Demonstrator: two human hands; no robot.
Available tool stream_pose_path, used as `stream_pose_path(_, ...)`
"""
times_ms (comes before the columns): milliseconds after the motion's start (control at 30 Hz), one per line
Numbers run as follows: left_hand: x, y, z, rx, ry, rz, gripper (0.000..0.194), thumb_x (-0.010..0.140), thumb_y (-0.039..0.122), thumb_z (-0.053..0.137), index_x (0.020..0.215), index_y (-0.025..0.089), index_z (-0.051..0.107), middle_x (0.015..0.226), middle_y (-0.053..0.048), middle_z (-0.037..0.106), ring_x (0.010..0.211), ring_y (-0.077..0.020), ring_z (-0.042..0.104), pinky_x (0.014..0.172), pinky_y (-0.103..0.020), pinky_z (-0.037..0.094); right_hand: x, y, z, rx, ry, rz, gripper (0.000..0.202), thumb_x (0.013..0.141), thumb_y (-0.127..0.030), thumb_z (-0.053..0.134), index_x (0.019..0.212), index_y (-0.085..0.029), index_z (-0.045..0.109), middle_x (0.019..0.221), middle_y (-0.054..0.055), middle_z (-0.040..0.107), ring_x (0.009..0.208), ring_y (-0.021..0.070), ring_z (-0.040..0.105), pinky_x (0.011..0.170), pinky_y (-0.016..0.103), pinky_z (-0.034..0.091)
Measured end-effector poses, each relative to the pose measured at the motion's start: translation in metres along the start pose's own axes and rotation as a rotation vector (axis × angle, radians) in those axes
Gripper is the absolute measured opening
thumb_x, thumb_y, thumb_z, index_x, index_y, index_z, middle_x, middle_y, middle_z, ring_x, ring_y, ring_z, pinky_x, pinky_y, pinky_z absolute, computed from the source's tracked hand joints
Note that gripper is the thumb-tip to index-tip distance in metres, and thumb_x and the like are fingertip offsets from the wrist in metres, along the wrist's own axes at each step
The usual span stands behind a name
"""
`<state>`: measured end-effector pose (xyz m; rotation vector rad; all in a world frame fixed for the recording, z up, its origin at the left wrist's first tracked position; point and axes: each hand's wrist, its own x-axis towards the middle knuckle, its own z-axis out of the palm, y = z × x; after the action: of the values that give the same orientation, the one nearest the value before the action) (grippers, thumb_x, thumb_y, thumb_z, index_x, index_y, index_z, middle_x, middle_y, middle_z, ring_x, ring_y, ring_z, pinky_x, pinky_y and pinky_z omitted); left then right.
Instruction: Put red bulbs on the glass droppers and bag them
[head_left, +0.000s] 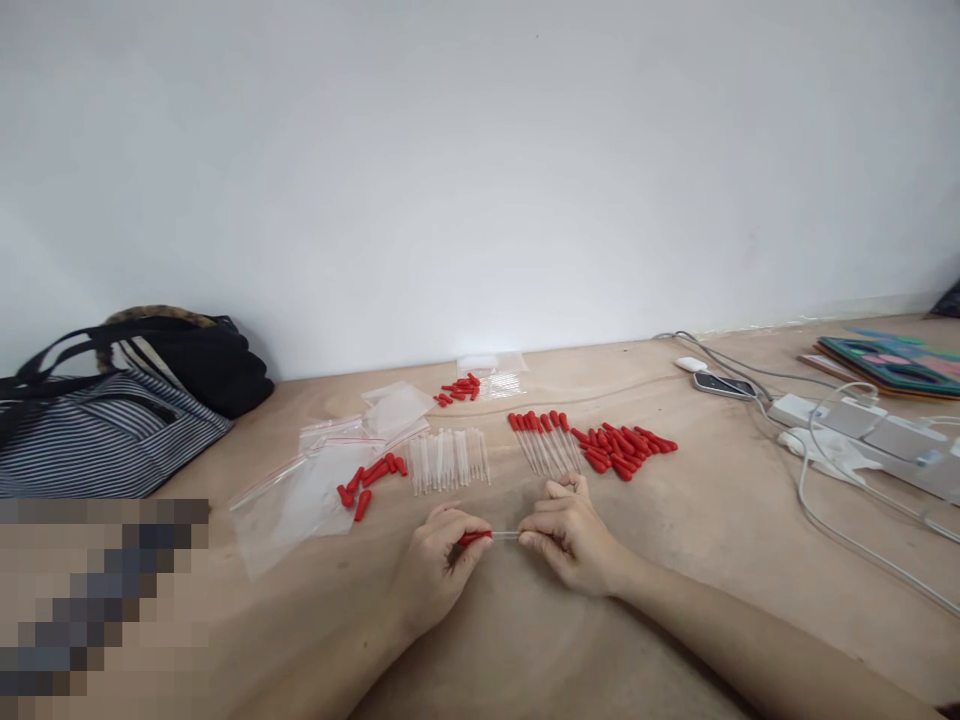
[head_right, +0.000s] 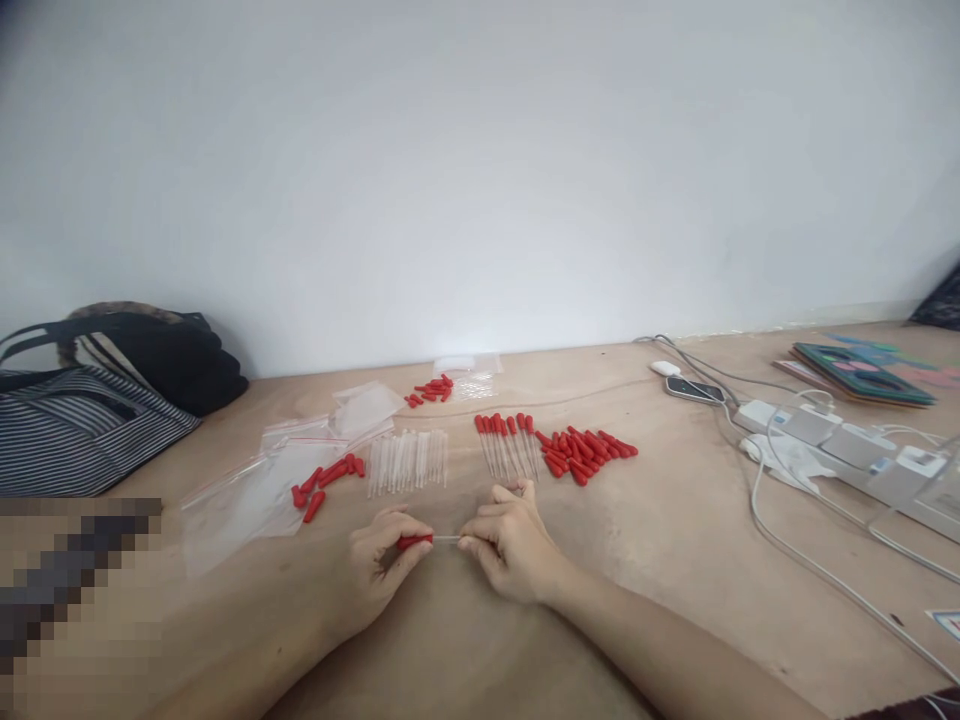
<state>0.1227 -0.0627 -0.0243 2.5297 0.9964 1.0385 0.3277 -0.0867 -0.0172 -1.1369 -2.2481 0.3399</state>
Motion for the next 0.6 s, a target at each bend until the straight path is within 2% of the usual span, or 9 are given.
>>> stream_pose_path(167,0.002,0.001,-0.004,-0.004,-0.038,-0.016,0.012,0.080,0.024,0.048,0.077,0.021,0.059,0.068,0.001,0.066,0.064,-0.0128,0.061,0.082,-0.036,0.045,0.001,0.000,-0.002,-0.036,-0.020,-0.012,0.026,0.086,-0.024,0.042,0.068,-0.018,0.059,0.058,-0.002,0.056,0.071,0.0119,0.043,0.077,0.034,0.019)
stream_pose_path(300,0.006,0.004,-0.013,-0.059,-0.163,-0.003,0.014,0.081,0.023,0.046,0.075,0.022,0.059,0.065,0.002,0.065,0.061,-0.0118,0.059,0.082,-0.036,0.044,0.001,-0.001,-0.005,-0.117,-0.048,-0.050,0.018,0.082,-0.031,0.050,0.074,-0.023,0.064,0.067,-0.001,0.060,0.074,0.0133,0.044,0.074,0.034,0.018)
stream_pose_path(400,0.008,0.002,-0.019,-0.050,-0.149,-0.038,0.012,0.079,0.028,0.051,0.085,0.022,0.060,0.077,0.000,0.066,0.074,-0.0152,0.060,0.081,-0.035,0.045,0.004,-0.002,-0.005,-0.171,-0.073,-0.052,0.015,0.079,-0.031,0.053,0.074,-0.024,0.065,0.065,-0.001,0.061,0.073,0.0139,0.045,0.070,0.033,0.018)
stream_pose_path(500,0.006,-0.007,-0.023,0.023,-0.020,-0.165,0.035,0.074,0.036,0.057,0.105,0.022,0.054,0.101,-0.005,0.062,0.095,-0.0207,0.056,0.083,-0.036,0.045,0.013,0.002,-0.005,-0.219,0.010,0.112,0.018,0.079,-0.028,0.050,0.070,-0.025,0.066,0.066,-0.001,0.063,0.072,0.0143,0.047,0.069,0.032,0.018)
stream_pose_path(533,0.005,-0.010,-0.024,0.046,0.008,-0.202,0.036,0.074,0.036,0.057,0.107,0.022,0.052,0.104,-0.006,0.060,0.098,-0.0213,0.055,0.084,-0.037,0.045,0.017,0.006,-0.005,-0.237,0.064,0.206,0.020,0.079,-0.028,0.049,0.069,-0.025,0.067,0.067,0.000,0.064,0.072,0.0148,0.048,0.069,0.032,0.018)
stream_pose_path(600,0.004,-0.017,-0.024,0.073,0.021,-0.236,0.028,0.077,0.034,0.054,0.102,0.021,0.055,0.100,-0.005,0.060,0.096,-0.0211,0.055,0.084,-0.038,0.044,0.025,0.017,-0.009,-0.281,0.178,0.413,0.023,0.080,-0.029,0.048,0.070,-0.025,0.068,0.070,0.002,0.066,0.076,0.0171,0.050,0.070,0.033,0.019)
